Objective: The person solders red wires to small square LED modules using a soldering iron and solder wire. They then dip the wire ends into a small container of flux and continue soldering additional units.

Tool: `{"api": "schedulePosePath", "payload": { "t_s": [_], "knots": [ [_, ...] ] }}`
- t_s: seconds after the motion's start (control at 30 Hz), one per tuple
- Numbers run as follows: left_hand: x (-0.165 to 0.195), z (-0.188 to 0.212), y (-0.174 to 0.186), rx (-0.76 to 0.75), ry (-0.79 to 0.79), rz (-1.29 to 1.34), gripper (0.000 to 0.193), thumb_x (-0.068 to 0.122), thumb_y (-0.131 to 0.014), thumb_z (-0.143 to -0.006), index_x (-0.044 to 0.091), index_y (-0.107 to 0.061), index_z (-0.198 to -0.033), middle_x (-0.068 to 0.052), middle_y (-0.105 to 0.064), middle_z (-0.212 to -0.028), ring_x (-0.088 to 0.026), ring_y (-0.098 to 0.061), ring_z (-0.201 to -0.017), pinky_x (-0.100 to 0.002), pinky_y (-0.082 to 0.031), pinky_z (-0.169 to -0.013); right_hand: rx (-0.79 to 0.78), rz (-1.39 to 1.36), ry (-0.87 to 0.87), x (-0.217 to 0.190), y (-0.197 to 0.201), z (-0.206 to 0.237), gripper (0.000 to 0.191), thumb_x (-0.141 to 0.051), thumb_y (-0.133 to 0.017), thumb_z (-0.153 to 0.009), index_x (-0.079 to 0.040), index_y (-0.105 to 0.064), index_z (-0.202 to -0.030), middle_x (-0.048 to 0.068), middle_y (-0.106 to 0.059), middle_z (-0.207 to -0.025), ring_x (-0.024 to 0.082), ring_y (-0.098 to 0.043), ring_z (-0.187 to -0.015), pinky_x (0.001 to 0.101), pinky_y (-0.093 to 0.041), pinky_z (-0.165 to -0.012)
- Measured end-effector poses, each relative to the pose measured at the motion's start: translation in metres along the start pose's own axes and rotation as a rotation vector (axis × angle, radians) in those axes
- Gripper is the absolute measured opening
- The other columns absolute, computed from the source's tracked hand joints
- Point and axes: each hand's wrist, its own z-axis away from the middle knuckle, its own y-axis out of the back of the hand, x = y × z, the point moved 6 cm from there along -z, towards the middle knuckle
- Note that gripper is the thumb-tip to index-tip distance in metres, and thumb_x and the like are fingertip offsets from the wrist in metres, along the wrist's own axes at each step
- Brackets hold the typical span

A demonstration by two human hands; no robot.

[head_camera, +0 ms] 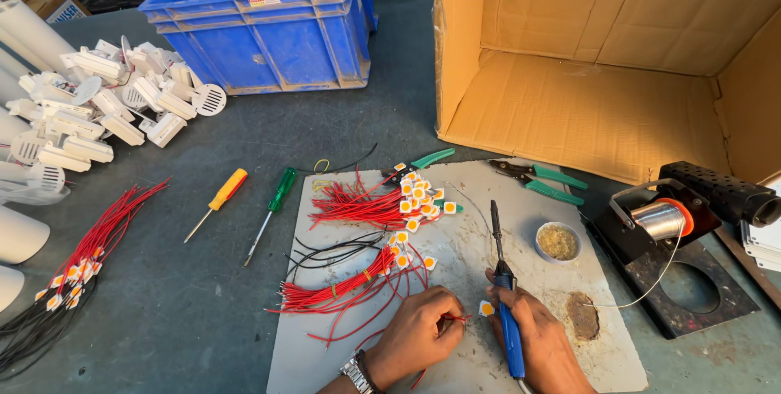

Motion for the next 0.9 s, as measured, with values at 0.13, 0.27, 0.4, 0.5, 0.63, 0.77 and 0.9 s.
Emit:
{"api": "schedulePosePath", "payload": {
  "t_s": [0.13,0.27,0.4,0.5,0.63,0.77,0.9],
  "knots": [
    [0.0047,0.0005,-0.0001,-0.02,-0.013,-0.069,0.007,0.004,-0.069,-0.084,0.001,-0.065,-0.089,-0.013,-0.069,-0.085,-0.028,-0.07,-0.071,-0.037,-0.054,-0.062,-0.02,-0.01,-0.009,-0.0008,0.0013,-0.0003,0.05,-0.005,-0.077,-0.077,-0.009,-0.055,-0.122,0.018,-0.071,-0.118,0.037,-0.072,-0.096,0.0419,-0.058,-0.077],
    [0.008,0.0006,0.0001,-0.024,-0.034,-0.073,0.009,0.005,-0.07,-0.087,0.002,-0.064,-0.093,-0.013,-0.069,-0.089,-0.029,-0.071,-0.077,-0.037,-0.056,-0.066,-0.039,-0.001,-0.044,0.0036,0.0001,0.0028,0.05,-0.006,-0.078,-0.077,-0.01,-0.057,-0.122,0.016,-0.072,-0.11,0.037,-0.072,-0.095,0.042,-0.058,-0.077],
    [0.0053,0.0001,-0.0013,-0.048,0.046,-0.097,0.009,0.007,-0.071,-0.09,0.001,-0.065,-0.093,-0.013,-0.069,-0.086,-0.03,-0.069,-0.075,-0.039,-0.053,-0.064,-0.028,-0.006,-0.048,0.0043,0.0003,0.0035,0.049,-0.006,-0.078,-0.077,-0.01,-0.057,-0.121,0.017,-0.072,-0.111,0.037,-0.072,-0.094,0.0418,-0.058,-0.076],
    [0.0078,-0.0001,-0.0011,-0.047,0.029,-0.063,0.009,0.005,-0.07,-0.088,0.001,-0.065,-0.095,-0.013,-0.069,-0.09,-0.03,-0.071,-0.078,-0.039,-0.055,-0.066,-0.057,0.005,-0.093,0.0051,-0.0001,0.0036,0.049,-0.007,-0.078,-0.078,-0.011,-0.057,-0.122,0.013,-0.075,-0.107,0.034,-0.073,-0.094,0.0413,-0.058,-0.076],
    [0.0086,-0.0006,-0.0011,-0.044,0.026,-0.037,0.009,0.004,-0.068,-0.086,0.001,-0.065,-0.095,-0.013,-0.069,-0.092,-0.029,-0.072,-0.08,-0.038,-0.057,-0.068,-0.029,-0.005,-0.051,-0.0002,0.0031,0.0018,0.048,-0.006,-0.078,-0.076,-0.009,-0.056,-0.119,0.015,-0.073,-0.117,0.033,-0.074,-0.097,0.0406,-0.06,-0.077],
    [0.0096,-0.001,-0.001,-0.053,0.02,-0.045,0.009,0.005,-0.068,-0.086,0.0,-0.065,-0.092,-0.013,-0.069,-0.092,-0.029,-0.072,-0.08,-0.038,-0.057,-0.069,-0.019,0.009,-0.08,-0.0003,0.0038,0.0,0.047,-0.008,-0.079,-0.076,-0.011,-0.057,-0.118,0.013,-0.073,-0.117,0.032,-0.075,-0.096,0.0402,-0.06,-0.076],
    [0.0113,-0.001,-0.0011,-0.064,0.023,-0.055,0.008,0.007,-0.068,-0.086,0.001,-0.066,-0.091,-0.012,-0.07,-0.092,-0.029,-0.073,-0.08,-0.038,-0.057,-0.069,-0.023,0.017,-0.069,-0.0028,0.0047,-0.0005,0.048,-0.007,-0.078,-0.076,-0.011,-0.057,-0.118,0.013,-0.074,-0.115,0.031,-0.075,-0.097,0.0401,-0.06,-0.076]
  ]
}}
